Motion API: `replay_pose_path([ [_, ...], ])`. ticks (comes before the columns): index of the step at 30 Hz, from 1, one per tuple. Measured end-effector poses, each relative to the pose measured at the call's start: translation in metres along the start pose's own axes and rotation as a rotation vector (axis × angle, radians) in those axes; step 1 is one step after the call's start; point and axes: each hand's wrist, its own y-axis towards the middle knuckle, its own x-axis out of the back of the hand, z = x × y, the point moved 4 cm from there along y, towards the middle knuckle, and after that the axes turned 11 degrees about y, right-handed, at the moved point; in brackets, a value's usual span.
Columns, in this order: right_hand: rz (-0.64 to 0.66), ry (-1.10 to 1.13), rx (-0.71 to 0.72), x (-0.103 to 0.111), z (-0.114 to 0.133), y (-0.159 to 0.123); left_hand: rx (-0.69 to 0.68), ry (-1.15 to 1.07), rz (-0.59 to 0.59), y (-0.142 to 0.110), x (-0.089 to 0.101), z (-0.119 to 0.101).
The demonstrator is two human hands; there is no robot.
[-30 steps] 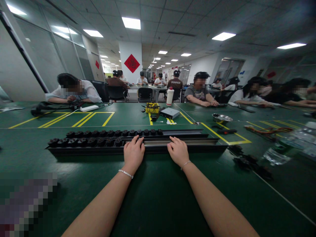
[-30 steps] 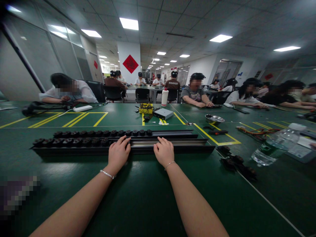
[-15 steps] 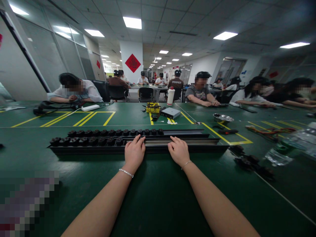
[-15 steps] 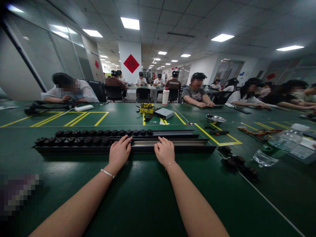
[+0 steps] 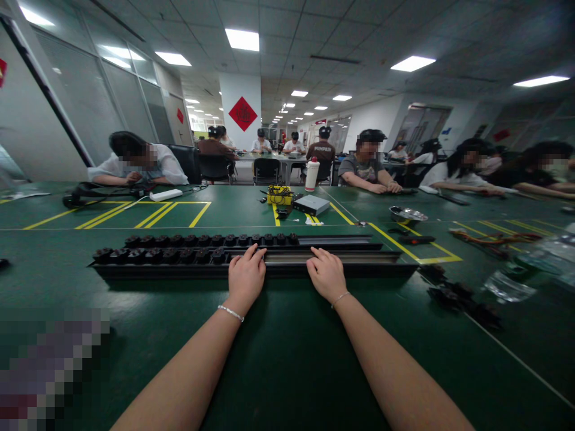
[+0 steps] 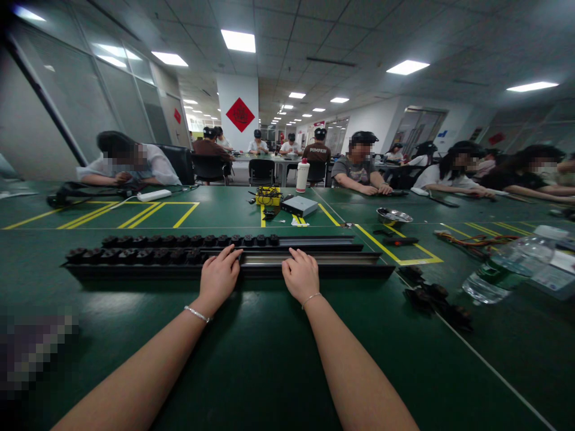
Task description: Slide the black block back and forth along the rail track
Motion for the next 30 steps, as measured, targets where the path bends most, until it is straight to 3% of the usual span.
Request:
replay_pose_path([
  [30, 0.018, 0.019, 0.002, 0.0008, -0.0008, 0.0006, -0.031, 0.079, 0.075, -0.0071, -0.0032, -0.0097],
])
